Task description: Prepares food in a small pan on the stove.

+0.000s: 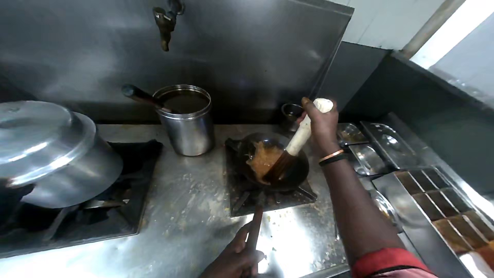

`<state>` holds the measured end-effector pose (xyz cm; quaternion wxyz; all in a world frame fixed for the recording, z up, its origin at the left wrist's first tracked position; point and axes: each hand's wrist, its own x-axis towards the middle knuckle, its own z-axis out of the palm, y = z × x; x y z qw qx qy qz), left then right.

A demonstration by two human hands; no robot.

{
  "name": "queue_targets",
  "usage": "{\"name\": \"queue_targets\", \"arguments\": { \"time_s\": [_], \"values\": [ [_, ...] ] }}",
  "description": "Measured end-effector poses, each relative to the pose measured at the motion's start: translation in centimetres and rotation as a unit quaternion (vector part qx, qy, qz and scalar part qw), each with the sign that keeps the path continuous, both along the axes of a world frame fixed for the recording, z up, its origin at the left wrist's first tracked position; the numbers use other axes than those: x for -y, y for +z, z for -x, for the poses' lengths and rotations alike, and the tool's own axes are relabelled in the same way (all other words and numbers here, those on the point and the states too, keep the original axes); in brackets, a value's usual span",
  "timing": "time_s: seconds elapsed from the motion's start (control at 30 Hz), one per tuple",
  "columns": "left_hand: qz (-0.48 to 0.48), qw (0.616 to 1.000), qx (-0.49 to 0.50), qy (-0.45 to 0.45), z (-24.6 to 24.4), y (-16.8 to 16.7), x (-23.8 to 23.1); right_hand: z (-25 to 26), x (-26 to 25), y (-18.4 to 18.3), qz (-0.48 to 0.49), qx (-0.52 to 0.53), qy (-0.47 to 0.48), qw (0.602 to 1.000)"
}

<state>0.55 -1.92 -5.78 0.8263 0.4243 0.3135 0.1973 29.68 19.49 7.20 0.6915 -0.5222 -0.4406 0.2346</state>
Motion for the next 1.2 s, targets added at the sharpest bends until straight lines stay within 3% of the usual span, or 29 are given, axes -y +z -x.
{"name": "queue_targets", "arguments": {
  "time_s": [0.13,0.23,0.3,0.4,0.57,0.7,0.83,0.93,1.03,1.1,1.2],
  "values": [
    [-0.01,1.0,-0.003,-0.005,0.0,-0.3,0.1,0.3,-0.1,-2.0,-0.072,-0.036,-0.054,0.995],
    [-0.005,1.0,-0.009,-0.002,0.0,-0.6,0.3,-0.3,0.3,-0.7,-0.013,-0.015,-0.009,1.0],
    [-0.011,1.0,-0.016,-0.002,-0.3,-0.6,0.1,-0.6,1.1,-0.1,-0.038,-0.036,-0.007,0.999],
    [-0.02,0.999,-0.027,0.005,-0.4,-0.4,0.5,-0.8,1.5,-3.7,-0.098,-0.069,-0.064,0.991],
    [-0.031,0.998,-0.046,-0.003,-0.7,-0.7,0.2,-1.8,4.8,-2.0,-0.092,-0.051,-0.034,0.994],
    [-0.043,0.997,-0.069,-0.002,-1.7,-0.7,0.8,-1.2,5.1,-5.0,-0.096,-0.024,-0.049,0.994],
    [-0.042,0.996,-0.058,0.048,-3.2,-1.2,2.0,-1.5,6.2,-1.5,-0.071,0.035,0.007,0.997],
    [-0.048,0.994,-0.069,0.075,-4.6,-1.4,3.2,-1.1,6.3,-3.7,-0.095,0.029,0.018,0.995],
    [-0.037,0.992,-0.079,0.092,-6.8,-1.6,4.0,-2.2,3.2,-4.5,-0.08,0.024,0.012,0.996],
    [-0.015,0.99,-0.095,0.105,-8.5,-0.9,4.7,-3.3,2.4,-3.5,-0.028,0.053,0.036,0.998],
    [0.016,0.987,-0.073,0.139,-10.8,1.4,5.6,-4.9,4.0,-1.3,0.03,0.214,0.138,0.967]
  ]
}}
